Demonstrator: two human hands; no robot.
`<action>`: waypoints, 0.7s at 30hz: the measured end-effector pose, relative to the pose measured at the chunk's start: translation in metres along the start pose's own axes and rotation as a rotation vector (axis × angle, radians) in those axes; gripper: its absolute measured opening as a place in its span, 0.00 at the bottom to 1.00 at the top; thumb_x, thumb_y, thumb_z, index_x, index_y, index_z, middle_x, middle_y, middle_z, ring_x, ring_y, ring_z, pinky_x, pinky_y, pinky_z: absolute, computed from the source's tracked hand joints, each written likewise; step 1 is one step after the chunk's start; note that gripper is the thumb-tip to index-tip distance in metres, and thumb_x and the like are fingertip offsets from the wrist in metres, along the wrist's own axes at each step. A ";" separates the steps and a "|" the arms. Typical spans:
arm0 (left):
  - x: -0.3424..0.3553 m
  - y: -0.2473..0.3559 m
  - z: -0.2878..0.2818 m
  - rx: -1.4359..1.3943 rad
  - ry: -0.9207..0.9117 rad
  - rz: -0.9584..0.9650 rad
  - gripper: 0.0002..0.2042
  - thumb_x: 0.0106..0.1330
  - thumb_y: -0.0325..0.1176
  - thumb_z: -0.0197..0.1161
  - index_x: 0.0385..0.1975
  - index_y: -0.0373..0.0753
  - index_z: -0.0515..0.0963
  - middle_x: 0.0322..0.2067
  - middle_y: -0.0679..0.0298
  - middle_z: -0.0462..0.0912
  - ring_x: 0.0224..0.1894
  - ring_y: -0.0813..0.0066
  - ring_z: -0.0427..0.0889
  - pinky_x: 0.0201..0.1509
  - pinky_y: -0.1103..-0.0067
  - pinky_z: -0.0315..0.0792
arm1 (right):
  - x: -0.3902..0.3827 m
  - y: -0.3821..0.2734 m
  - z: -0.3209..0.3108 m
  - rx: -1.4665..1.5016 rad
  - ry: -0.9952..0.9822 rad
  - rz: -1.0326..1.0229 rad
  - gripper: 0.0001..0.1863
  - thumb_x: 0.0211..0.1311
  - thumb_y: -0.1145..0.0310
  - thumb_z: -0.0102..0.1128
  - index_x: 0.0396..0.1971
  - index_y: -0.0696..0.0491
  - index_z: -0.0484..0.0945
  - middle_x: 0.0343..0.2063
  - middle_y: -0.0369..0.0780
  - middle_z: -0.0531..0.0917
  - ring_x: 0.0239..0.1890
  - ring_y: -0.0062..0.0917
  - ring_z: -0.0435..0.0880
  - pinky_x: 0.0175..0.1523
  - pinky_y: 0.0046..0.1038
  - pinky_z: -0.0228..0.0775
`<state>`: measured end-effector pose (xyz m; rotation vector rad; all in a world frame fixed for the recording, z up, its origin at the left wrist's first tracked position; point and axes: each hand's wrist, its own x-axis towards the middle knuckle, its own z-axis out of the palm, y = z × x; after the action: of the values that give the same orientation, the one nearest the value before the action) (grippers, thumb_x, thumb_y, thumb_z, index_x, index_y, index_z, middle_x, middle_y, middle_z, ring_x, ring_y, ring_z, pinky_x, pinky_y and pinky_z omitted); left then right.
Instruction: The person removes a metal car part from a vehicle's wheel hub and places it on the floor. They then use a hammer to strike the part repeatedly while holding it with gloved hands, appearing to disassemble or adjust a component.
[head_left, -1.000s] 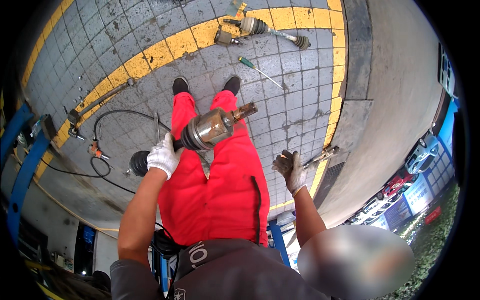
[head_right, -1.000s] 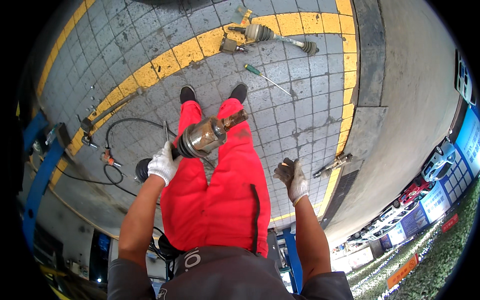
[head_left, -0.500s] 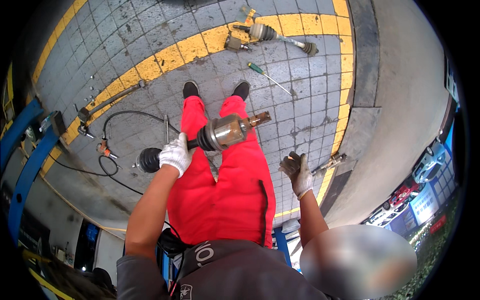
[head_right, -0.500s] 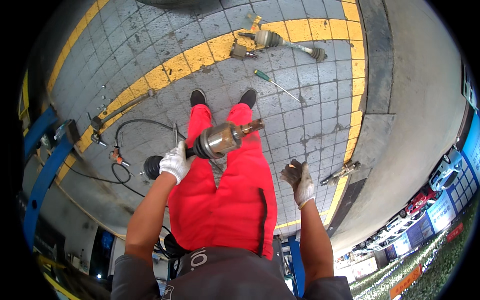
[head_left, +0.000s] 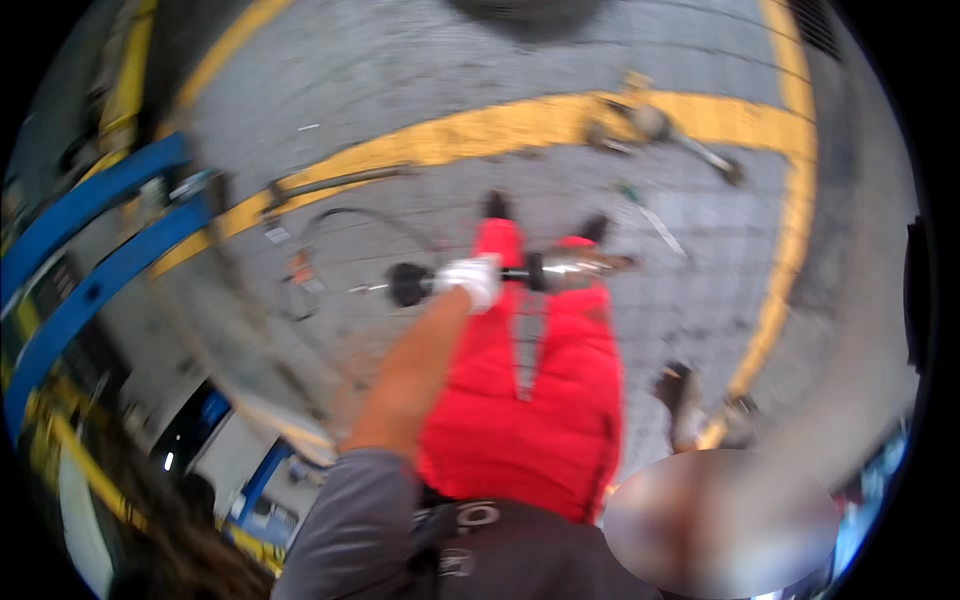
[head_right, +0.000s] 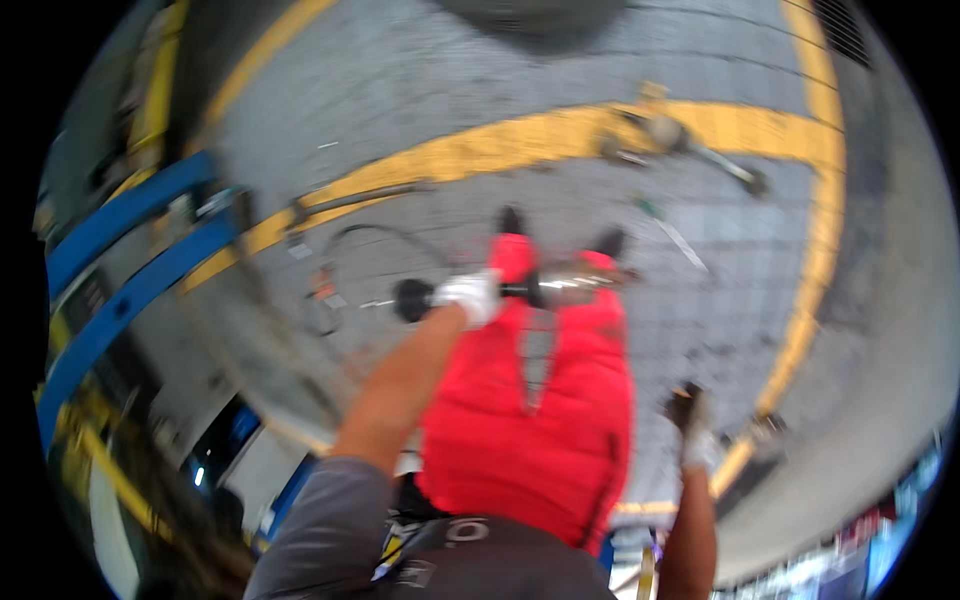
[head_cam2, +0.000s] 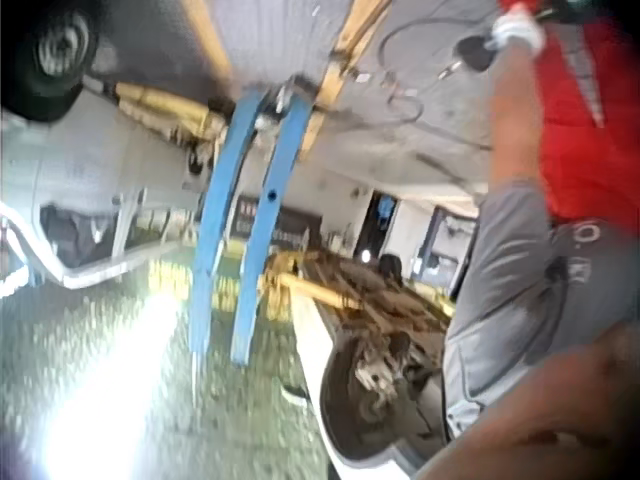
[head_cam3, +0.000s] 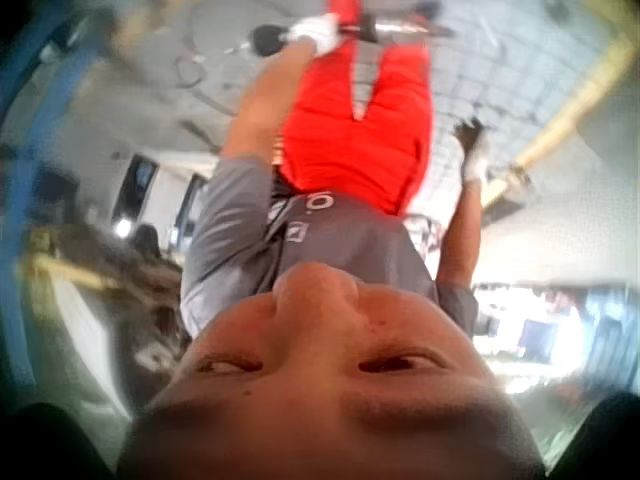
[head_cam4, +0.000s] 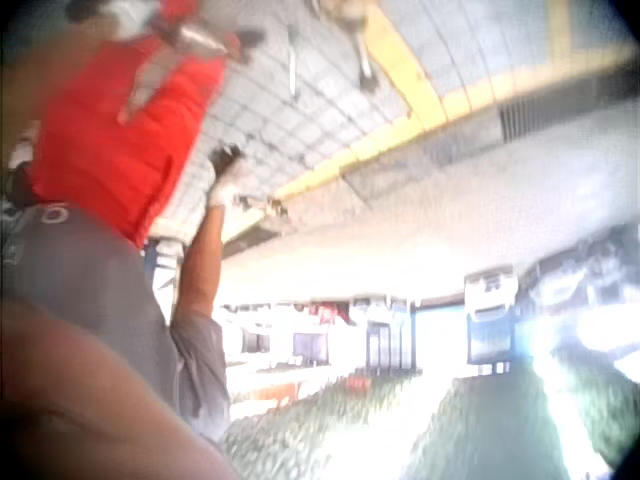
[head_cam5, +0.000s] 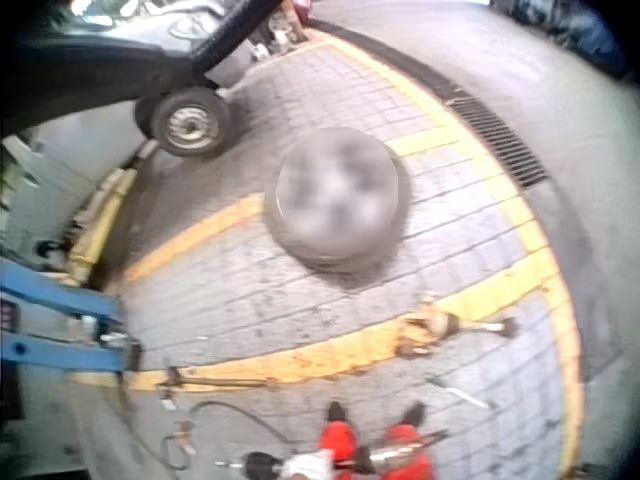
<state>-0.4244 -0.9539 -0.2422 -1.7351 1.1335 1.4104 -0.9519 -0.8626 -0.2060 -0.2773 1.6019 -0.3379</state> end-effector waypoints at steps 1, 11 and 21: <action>0.011 -0.011 0.013 -0.002 0.056 -0.009 0.17 0.74 0.44 0.53 0.50 0.40 0.81 0.45 0.48 0.89 0.50 0.49 0.89 0.54 0.58 0.81 | 0.021 0.012 -0.027 0.069 -0.076 0.063 0.34 0.80 0.38 0.44 0.62 0.53 0.77 0.50 0.39 0.85 0.47 0.30 0.84 0.54 0.36 0.79; 0.070 -0.024 0.036 -0.032 0.161 0.132 0.14 0.67 0.33 0.57 0.49 0.38 0.81 0.46 0.48 0.89 0.49 0.50 0.89 0.52 0.59 0.82 | -0.010 -0.073 0.063 0.057 0.089 -0.038 0.35 0.78 0.37 0.46 0.67 0.52 0.74 0.49 0.42 0.84 0.50 0.33 0.83 0.54 0.35 0.77; 0.135 -0.067 0.032 -0.072 0.102 0.159 0.15 0.71 0.36 0.56 0.53 0.45 0.82 0.49 0.51 0.89 0.50 0.50 0.89 0.51 0.57 0.84 | 0.108 -0.061 0.113 0.030 0.076 -0.322 0.36 0.79 0.37 0.43 0.68 0.54 0.71 0.58 0.43 0.81 0.59 0.36 0.79 0.65 0.41 0.72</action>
<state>-0.3698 -0.9285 -0.3842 -1.8188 1.3154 1.4868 -0.8473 -0.9650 -0.2873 -0.5069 1.6249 -0.6254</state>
